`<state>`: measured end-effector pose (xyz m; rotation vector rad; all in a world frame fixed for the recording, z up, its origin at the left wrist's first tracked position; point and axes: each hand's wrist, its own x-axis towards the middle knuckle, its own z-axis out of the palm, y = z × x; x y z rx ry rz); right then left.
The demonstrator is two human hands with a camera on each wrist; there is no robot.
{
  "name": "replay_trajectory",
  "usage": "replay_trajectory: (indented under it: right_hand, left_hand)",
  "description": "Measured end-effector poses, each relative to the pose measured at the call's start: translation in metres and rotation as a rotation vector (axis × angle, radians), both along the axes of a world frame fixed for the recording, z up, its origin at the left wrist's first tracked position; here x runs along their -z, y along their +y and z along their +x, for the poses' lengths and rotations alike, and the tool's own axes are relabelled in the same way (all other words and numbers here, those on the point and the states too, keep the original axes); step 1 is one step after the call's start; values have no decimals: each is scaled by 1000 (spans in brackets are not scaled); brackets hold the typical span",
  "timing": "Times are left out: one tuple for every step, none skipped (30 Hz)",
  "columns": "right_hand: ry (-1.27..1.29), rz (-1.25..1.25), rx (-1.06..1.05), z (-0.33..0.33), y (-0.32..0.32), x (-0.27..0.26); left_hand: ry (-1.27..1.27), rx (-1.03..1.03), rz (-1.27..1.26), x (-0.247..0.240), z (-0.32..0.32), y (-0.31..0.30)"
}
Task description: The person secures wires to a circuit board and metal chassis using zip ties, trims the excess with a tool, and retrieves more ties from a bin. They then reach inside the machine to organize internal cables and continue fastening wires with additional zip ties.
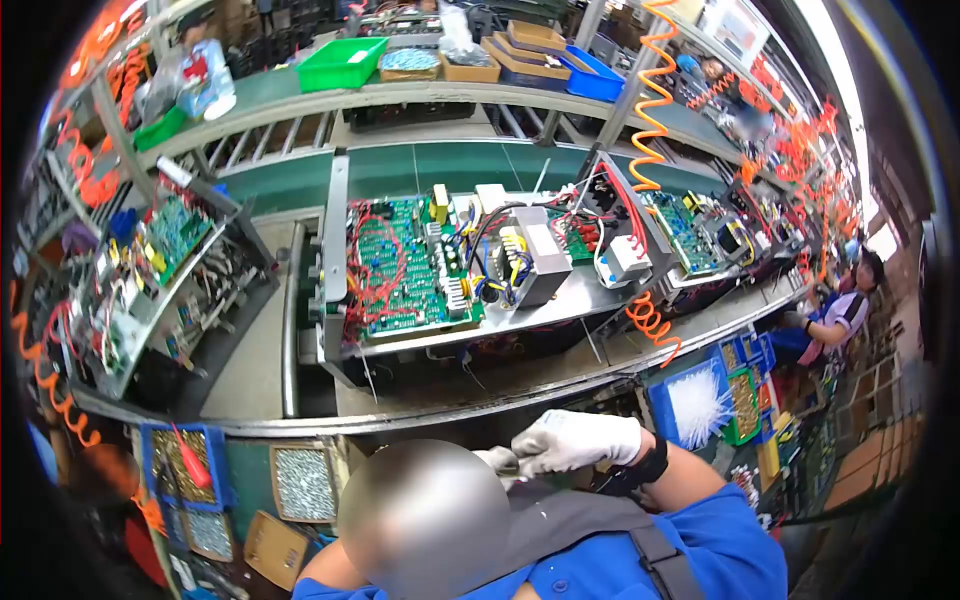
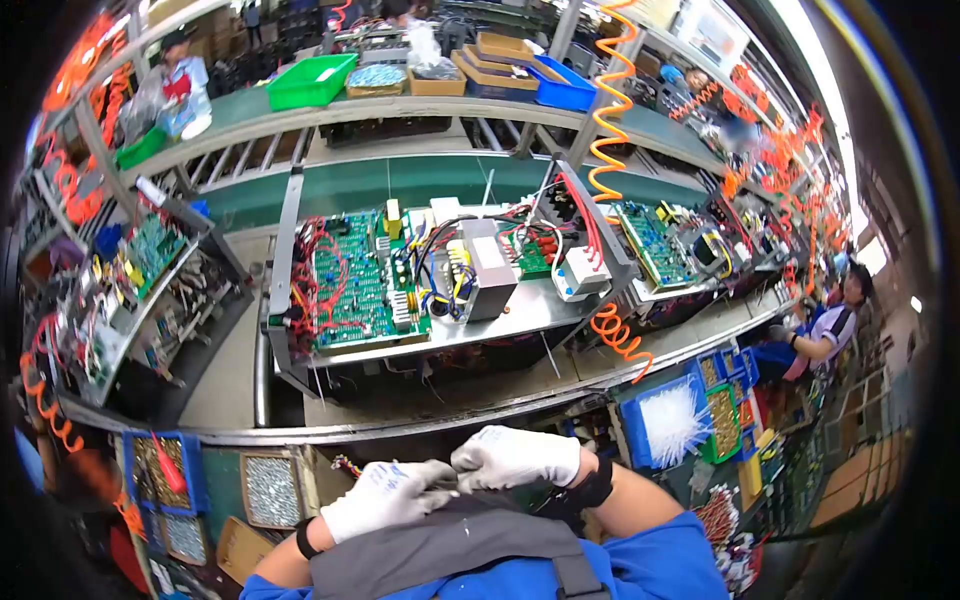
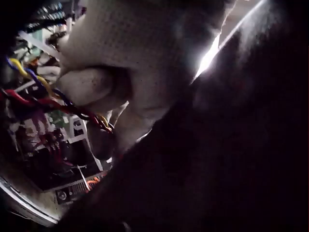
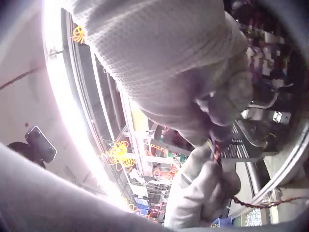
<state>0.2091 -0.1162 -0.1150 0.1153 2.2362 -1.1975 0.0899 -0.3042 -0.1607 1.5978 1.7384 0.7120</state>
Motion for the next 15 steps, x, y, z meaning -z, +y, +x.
replay_trajectory:
  right_hand:
    - [-114, -36, -10, -4, 4, 0]
    - [-42, -110, 62, -2, 13, 11]
    - [28, -183, 127, -4, 20, 13]
    - [-126, -358, 406, -5, 26, 4]
    - [-76, -439, 490, -8, 34, 4]
    - [-34, -481, 479, -11, 43, 6]
    - [7, -529, 468, -12, 50, 9]
    - [47, -588, 426, -14, 61, 21]
    - [8, -605, 419, -16, 69, 26]
    - [13, -665, 367, -18, 79, 32]
    - [22, -722, 315, -19, 89, 38]
    - [-12, -704, 269, -20, 98, 38]
    - [-45, -684, 222, -20, 104, 38]
    - [-45, -713, 184, -21, 108, 44]
    - [-42, -733, 171, -21, 112, 49]
  left_hand:
    - [22, 61, 52, -2, -1, 5]
    - [94, 62, 39, -10, -2, 13]
    - [115, 69, 25, -18, -7, 21]
    - [98, -39, 22, -24, -10, 30]
    - [79, -153, 19, -30, -12, 39]
    - [96, -184, 115, -35, -14, 49]
    - [108, -232, 44, -37, -11, 58]
    - [131, -265, 59, -37, -7, 67]
    - [156, -296, 66, -37, -3, 73]
    - [176, -301, 32, -39, 2, 79]
    - [275, -261, -5, -40, 6, 85]
    - [372, -219, -38, -43, 7, 91]
    - [394, -219, -67, -46, 7, 97]
    - [436, -147, -111, -48, 8, 102]
    - [471, -79, -150, -50, 9, 108]
